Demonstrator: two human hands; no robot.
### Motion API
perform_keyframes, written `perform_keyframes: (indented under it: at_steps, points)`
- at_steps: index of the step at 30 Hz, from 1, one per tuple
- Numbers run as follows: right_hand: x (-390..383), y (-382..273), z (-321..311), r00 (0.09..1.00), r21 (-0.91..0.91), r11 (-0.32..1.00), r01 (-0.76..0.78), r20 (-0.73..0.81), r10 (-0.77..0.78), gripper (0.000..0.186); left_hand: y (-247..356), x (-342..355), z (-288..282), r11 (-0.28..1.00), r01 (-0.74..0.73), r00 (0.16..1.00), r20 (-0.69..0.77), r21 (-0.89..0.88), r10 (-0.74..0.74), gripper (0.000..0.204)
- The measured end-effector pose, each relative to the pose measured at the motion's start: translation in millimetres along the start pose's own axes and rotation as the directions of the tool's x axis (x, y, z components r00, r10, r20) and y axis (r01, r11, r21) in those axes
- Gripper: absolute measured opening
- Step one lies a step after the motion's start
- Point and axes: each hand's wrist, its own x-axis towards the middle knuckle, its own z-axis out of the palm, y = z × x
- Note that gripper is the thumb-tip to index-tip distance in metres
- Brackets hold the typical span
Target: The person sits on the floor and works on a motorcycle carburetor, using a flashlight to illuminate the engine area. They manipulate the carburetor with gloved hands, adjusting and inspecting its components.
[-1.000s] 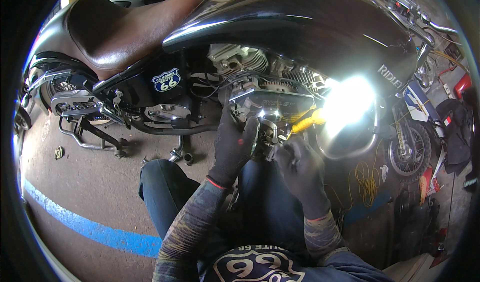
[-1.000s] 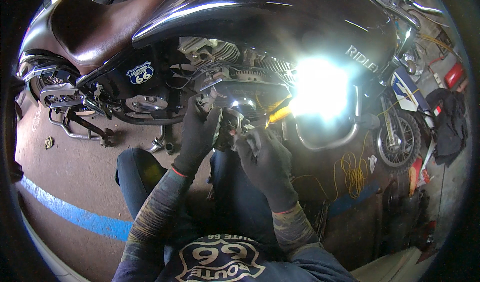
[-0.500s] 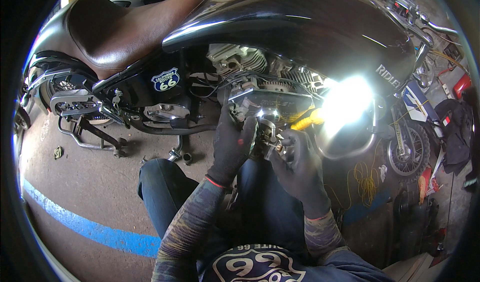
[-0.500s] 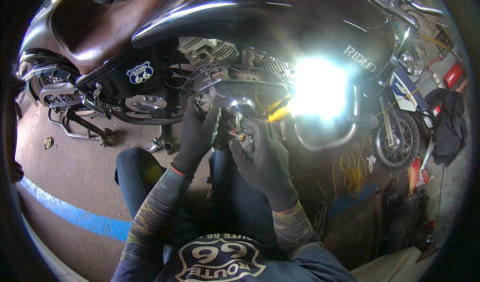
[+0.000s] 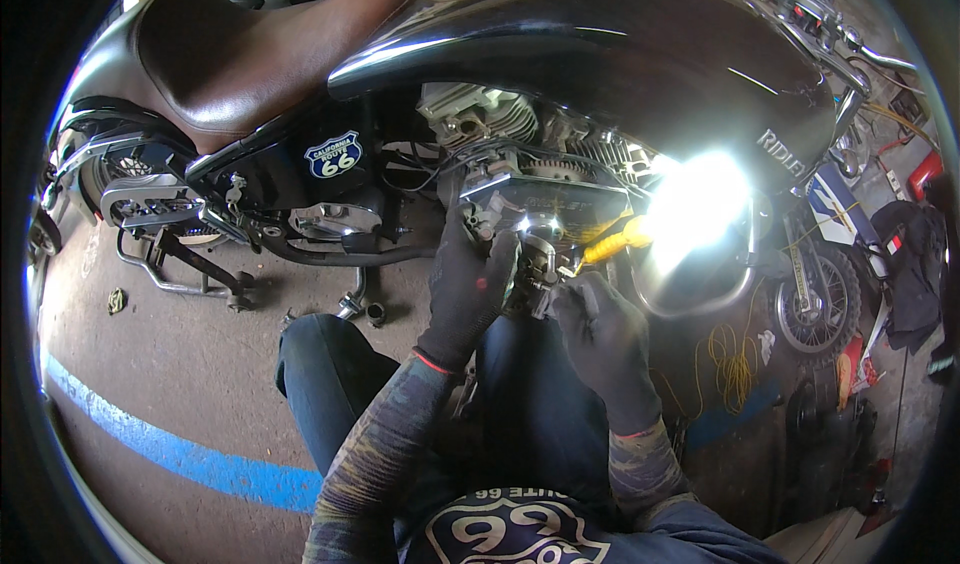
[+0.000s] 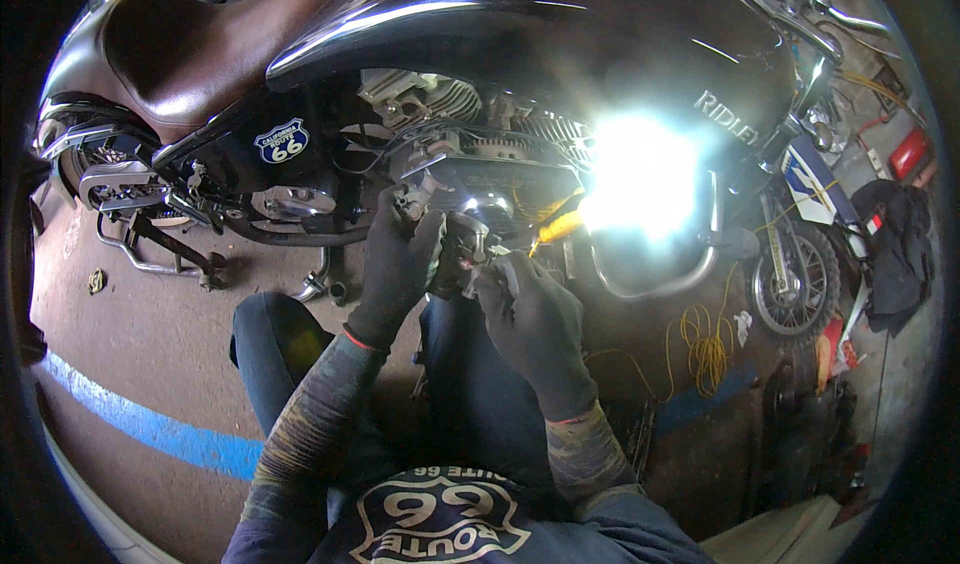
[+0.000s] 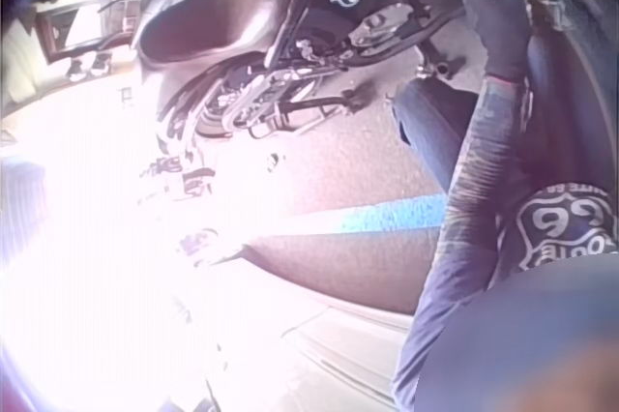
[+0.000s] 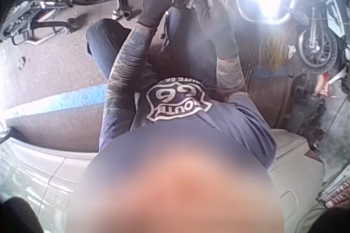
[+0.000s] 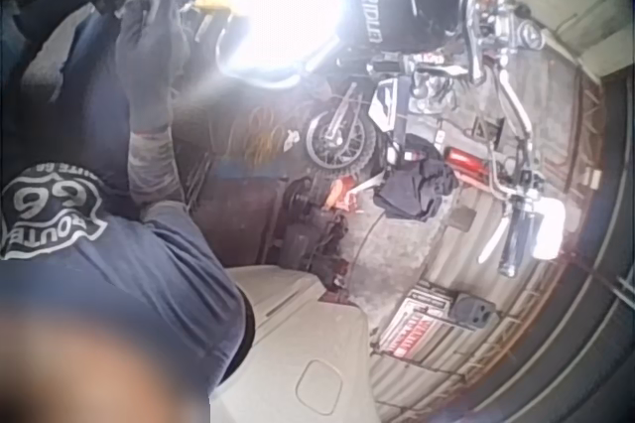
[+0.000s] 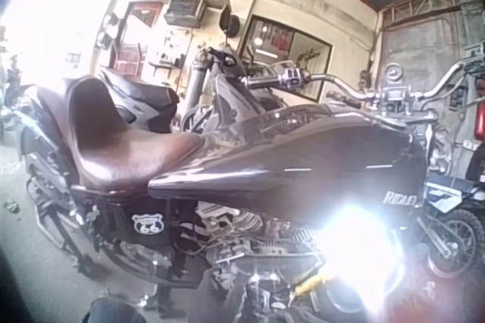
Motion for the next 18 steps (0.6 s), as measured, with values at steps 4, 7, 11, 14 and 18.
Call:
perform_keyframes:
  at_steps: [4, 7, 11, 14, 18]
  points:
    - [1, 0, 1, 0.981, 0.004, 0.987, 0.158, -0.117, -0.156, 0.025, -3, 0, 0, 1.000, 0.023, 1.000, 0.003, 0.016, -0.023, 0.034]
    - [-2, -3, 2, 0.992, 0.099, 0.993, 0.068, -0.112, -0.056, 0.026, 0, -1, 0, 0.998, 0.047, 0.999, 0.008, -0.050, -0.047, 0.034]
    - [0, -2, 1, 0.995, 0.004, 1.000, 0.023, -0.096, -0.022, 0.027, 4, 1, 0, 0.998, 0.027, 1.000, 0.015, -0.060, -0.027, 0.033]
    - [3, -1, 0, 0.993, 0.056, 0.995, 0.081, -0.086, -0.076, 0.024, 8, 0, -2, 0.996, 0.005, 1.000, 0.021, -0.090, -0.003, 0.032]
    - [4, -3, 1, 0.973, 0.073, 0.987, 0.146, -0.189, -0.130, 0.022, 10, 0, -2, 0.998, 0.040, 0.999, 0.007, -0.053, -0.040, 0.032]
